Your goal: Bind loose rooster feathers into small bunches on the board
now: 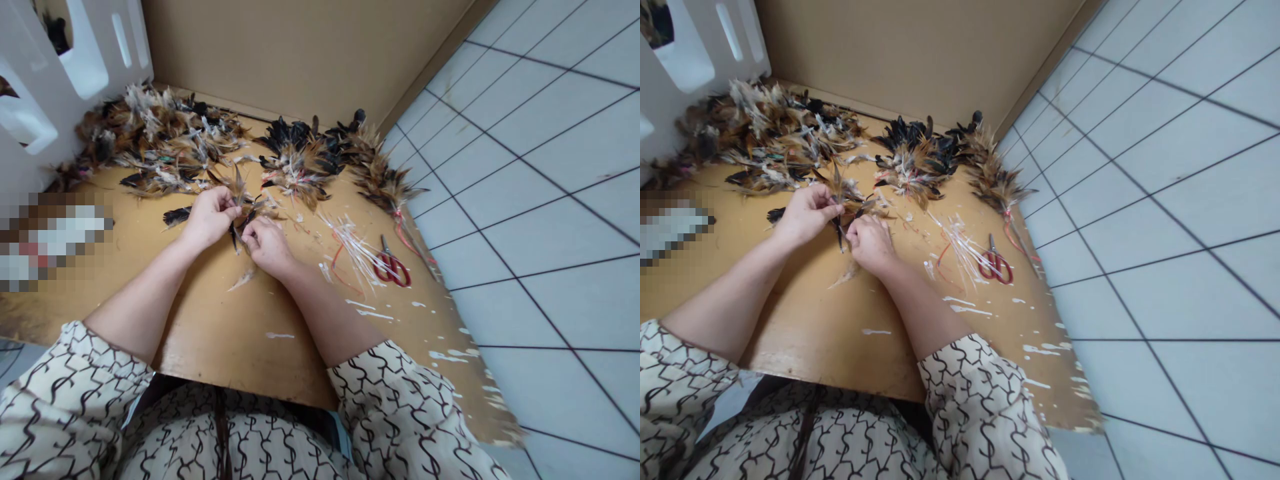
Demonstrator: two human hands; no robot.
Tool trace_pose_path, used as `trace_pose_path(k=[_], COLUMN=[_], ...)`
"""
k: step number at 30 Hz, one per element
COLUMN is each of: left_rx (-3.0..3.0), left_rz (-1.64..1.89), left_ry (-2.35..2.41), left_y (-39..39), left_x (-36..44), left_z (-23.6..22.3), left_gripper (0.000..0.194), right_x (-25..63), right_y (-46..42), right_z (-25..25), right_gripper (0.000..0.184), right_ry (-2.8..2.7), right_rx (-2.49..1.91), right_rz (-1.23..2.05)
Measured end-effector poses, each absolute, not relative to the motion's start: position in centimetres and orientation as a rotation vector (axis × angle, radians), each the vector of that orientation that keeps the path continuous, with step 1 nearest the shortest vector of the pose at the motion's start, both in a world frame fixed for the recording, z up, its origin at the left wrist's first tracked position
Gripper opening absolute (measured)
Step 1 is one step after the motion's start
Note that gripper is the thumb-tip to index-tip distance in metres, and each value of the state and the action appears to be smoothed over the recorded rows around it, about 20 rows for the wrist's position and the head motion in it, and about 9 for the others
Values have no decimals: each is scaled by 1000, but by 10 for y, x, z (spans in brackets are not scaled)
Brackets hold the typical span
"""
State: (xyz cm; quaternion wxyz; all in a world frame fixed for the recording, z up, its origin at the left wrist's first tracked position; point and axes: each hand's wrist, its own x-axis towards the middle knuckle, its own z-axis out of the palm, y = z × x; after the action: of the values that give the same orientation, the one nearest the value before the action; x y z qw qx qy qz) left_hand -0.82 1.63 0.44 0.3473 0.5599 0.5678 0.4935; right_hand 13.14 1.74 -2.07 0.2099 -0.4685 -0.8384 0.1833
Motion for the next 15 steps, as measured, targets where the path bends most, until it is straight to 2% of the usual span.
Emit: trace_pose_path(k=[7, 15], left_rx=[1538, 1512], left_rz=[1159, 1211], left_ry=[1470, 1506], left_y=[17, 15], left_x=[-10, -9], left_z=[2, 6], left_gripper=[14, 17], right_x=[135, 127], right_y=[25, 12], right_z=[-26, -17], right_gripper=[11, 11], right_ry=[-2130, -2443], right_rx=[-1268, -1312], right_rz=[686, 423])
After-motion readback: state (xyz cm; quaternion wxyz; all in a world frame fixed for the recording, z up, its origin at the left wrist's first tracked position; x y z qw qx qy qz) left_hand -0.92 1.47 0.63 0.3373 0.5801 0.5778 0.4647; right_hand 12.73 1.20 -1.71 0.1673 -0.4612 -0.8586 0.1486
